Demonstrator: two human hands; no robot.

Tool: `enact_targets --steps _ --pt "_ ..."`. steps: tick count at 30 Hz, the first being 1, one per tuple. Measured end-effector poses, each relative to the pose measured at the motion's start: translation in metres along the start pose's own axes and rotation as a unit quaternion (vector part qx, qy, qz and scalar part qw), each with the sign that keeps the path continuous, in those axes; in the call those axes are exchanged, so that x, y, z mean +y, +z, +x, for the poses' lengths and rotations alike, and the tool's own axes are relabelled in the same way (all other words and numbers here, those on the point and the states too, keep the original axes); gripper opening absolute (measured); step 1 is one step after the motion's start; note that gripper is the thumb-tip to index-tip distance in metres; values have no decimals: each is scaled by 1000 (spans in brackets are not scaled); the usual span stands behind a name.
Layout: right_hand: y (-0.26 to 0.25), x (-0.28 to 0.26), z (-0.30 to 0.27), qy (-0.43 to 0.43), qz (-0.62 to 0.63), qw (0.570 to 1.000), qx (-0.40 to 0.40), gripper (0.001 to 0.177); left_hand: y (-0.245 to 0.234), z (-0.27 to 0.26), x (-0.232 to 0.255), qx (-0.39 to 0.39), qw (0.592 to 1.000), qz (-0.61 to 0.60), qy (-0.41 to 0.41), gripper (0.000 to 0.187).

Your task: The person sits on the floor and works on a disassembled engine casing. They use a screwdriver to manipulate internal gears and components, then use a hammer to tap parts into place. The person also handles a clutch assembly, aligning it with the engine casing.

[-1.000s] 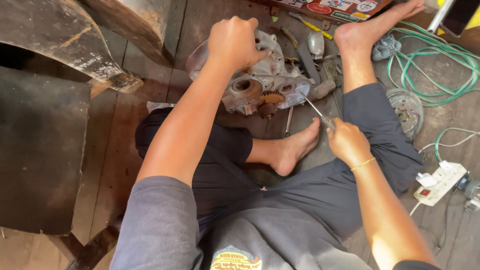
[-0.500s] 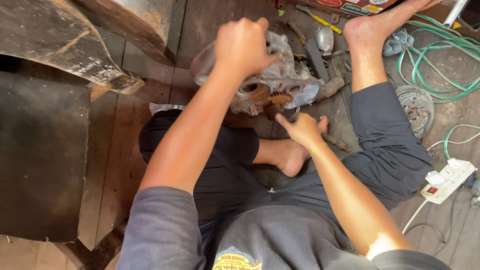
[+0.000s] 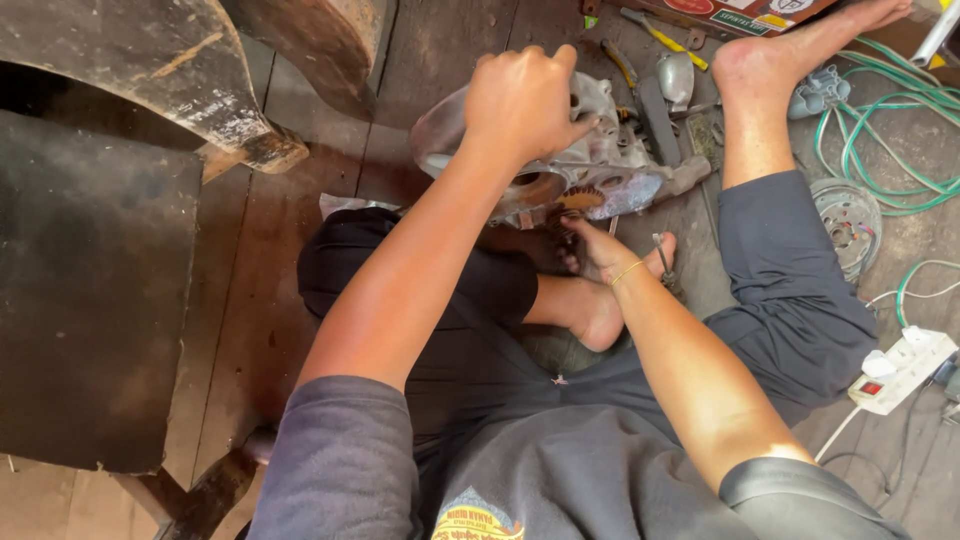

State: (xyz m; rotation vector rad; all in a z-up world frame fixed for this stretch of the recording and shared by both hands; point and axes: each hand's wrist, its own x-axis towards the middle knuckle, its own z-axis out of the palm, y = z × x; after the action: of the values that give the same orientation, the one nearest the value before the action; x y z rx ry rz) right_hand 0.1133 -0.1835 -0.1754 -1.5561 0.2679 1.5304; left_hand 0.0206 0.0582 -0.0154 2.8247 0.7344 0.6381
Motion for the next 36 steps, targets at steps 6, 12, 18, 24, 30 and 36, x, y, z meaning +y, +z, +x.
enact_targets --steps 6,12,18,24,30,36 --pt "10 0 -1 77 -15 993 -93 49 -5 -11 9 23 1000 2 4 58" --pt "40 8 -17 -79 -272 940 188 27 -6 -19 17 4 1000 -13 1 57" --pt "45 2 -25 -145 -465 843 230 47 -6 -16 16 6 1000 -3 3 60" --pt "48 -4 -14 -220 -582 759 191 41 -3 -21 23 37 999 0 -8 55" --pt "40 -11 -11 -60 -164 972 160 13 0 -16 18 27 999 12 -19 58" --pt "47 -30 -40 -33 -183 978 92 16 -3 -10 12 19 1000 -11 -21 55"
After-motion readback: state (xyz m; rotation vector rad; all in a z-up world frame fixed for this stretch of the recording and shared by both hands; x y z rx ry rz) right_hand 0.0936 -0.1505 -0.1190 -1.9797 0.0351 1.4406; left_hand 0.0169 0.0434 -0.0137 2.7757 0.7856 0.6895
